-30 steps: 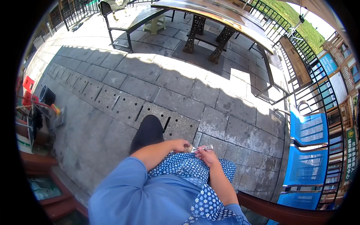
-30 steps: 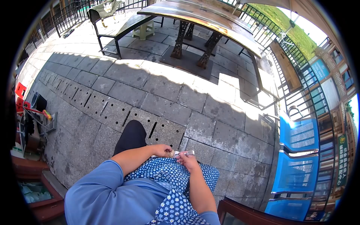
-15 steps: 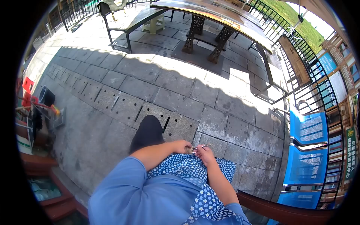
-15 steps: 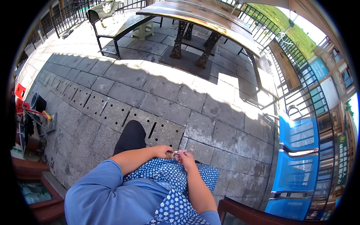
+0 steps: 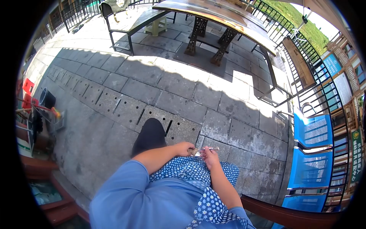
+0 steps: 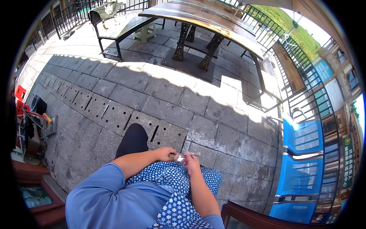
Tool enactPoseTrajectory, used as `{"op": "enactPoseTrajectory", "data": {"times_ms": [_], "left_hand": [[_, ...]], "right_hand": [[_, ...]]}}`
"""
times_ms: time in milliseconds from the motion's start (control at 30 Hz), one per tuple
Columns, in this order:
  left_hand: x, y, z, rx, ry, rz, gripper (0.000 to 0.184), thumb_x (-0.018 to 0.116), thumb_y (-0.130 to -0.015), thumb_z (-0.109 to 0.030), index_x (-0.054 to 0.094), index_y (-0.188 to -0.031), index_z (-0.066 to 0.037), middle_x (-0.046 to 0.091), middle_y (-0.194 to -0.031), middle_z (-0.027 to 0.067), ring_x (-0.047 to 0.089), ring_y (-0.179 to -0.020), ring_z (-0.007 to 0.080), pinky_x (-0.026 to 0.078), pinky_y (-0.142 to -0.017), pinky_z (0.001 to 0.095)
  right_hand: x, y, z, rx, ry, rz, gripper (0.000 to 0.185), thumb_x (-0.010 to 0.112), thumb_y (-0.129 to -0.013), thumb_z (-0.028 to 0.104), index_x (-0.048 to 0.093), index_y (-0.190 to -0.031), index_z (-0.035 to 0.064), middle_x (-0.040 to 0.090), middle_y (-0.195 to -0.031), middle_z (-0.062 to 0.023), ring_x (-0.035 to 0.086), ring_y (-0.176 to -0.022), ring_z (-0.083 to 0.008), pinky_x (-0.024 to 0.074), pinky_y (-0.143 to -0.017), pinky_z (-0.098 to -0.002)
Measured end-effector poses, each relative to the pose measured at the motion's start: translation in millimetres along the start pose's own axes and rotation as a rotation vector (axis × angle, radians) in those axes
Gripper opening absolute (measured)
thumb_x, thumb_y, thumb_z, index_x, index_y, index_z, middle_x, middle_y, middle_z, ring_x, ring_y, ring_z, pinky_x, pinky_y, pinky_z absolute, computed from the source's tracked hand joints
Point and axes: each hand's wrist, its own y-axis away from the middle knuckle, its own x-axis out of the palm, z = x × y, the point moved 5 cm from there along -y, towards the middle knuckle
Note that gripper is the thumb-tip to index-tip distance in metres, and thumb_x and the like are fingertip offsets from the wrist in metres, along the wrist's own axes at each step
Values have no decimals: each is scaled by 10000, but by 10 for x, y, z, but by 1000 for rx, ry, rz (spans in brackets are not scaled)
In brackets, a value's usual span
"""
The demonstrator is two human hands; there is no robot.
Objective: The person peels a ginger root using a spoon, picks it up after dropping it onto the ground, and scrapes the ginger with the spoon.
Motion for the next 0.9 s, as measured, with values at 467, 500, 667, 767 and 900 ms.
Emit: {"op": "enactPoseTrajectory", "data": {"times_ms": [467,500,667,767,900], "left_hand": [[-44,-6,-43,96,-85,-73,362,633,-628,-145,582,-975,-53,580,-940,158,552,-888,323,444,-758,377],[-50,-4,-45,83,-70,-77,354,621,-624,-137,593,-965,-47,585,-948,161,556,-894,325,447,-758,376],[-34,-14,-15,105,-101,-93,361,633,-630,-142,583,-976,-53,581,-944,157,553,-889,322,445,-759,378],[-17,-27,20,91,-108,-82,371,644,-638,-147,575,-992,-57,578,-944,152,550,-886,318,443,-763,377],[-31,-20,9,83,-91,-83,377,649,-644,-156,582,-1001,-57,581,-970,152,553,-904,310,443,-776,370]], "right_hand": [[-30,58,34,32,14,-11,245,538,-860,288,542,-907,47,625,-802,-80,576,-633,-130,416,-522,-222],[-7,56,5,61,44,14,244,540,-859,285,542,-909,46,625,-806,-82,579,-639,-132,419,-526,-223],[-46,41,13,38,-29,4,244,542,-858,280,538,-918,43,627,-814,-90,586,-656,-137,425,-533,-223],[-73,40,23,29,-53,-7,239,542,-858,274,542,-923,44,627,-813,-83,587,-657,-136,425,-534,-224],[-84,-12,-48,35,-19,31,214,537,-861,249,555,-952,56,623,-805,-77,580,-646,-133,426,-534,-224]]}}
